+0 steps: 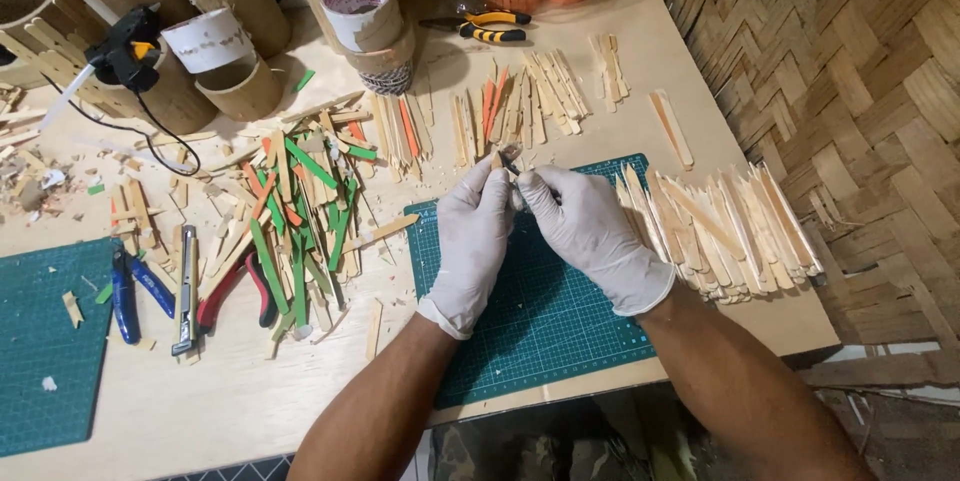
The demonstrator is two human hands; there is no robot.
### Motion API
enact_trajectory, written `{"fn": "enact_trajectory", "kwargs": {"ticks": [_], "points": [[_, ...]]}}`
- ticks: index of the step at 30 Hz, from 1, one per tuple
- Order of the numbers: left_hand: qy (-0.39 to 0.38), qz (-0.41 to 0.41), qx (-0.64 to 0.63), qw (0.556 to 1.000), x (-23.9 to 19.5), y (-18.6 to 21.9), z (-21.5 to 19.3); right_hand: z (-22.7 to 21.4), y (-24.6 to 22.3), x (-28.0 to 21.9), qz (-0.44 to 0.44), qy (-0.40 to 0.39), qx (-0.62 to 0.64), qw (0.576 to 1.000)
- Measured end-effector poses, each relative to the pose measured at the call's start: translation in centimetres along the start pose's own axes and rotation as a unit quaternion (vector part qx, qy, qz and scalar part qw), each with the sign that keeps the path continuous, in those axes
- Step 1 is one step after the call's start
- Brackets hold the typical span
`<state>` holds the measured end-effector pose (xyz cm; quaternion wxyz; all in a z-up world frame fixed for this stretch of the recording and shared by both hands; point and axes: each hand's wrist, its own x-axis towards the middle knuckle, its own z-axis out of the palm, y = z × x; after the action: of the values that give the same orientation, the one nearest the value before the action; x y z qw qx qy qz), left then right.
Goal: Trimming the ends of popsicle sticks using a pair of small wire cutters or nippers on a green cutting mat.
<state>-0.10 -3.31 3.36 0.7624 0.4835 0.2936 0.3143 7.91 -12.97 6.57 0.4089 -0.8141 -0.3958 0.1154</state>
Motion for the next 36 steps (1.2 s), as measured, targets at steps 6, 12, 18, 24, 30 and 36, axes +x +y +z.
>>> {"fn": "enact_trajectory", "kwargs": {"ticks": [6, 12, 18, 24, 30, 36], "points": [[-0.002, -0.009, -0.001, 1.0, -0.1, -0.2, -0.1, 0.0, 0.1, 0.2, 0.006, 0.014, -0.019, 1.0], [-0.003, -0.013, -0.011, 1.0, 0.1, -0.8, -0.1, 0.6, 0.6, 0.2, -0.007, 0.036, -0.041, 0.998], [0.003, -0.008, -0.018, 1.0, 0.2, -0.9, -0.3, 0.8, 0.6, 0.0, -0.014, 0.031, -0.064, 0.997], [0.017, -0.003, -0.025, 1.0, 0.7, -1.3, -0.4, 0.9, -0.2, 0.7, 0.041, -0.01, -0.069, 0.997], [0.03, -0.012, -0.028, 0.999, 0.8, -1.1, -0.2, 1.4, -1.4, 0.5, 0.056, -0.001, -0.098, 0.994], [0.03, -0.005, -0.016, 0.999, 0.8, -0.9, -0.4, 1.9, -1.1, 0.2, 0.008, 0.056, -0.121, 0.991]]}}
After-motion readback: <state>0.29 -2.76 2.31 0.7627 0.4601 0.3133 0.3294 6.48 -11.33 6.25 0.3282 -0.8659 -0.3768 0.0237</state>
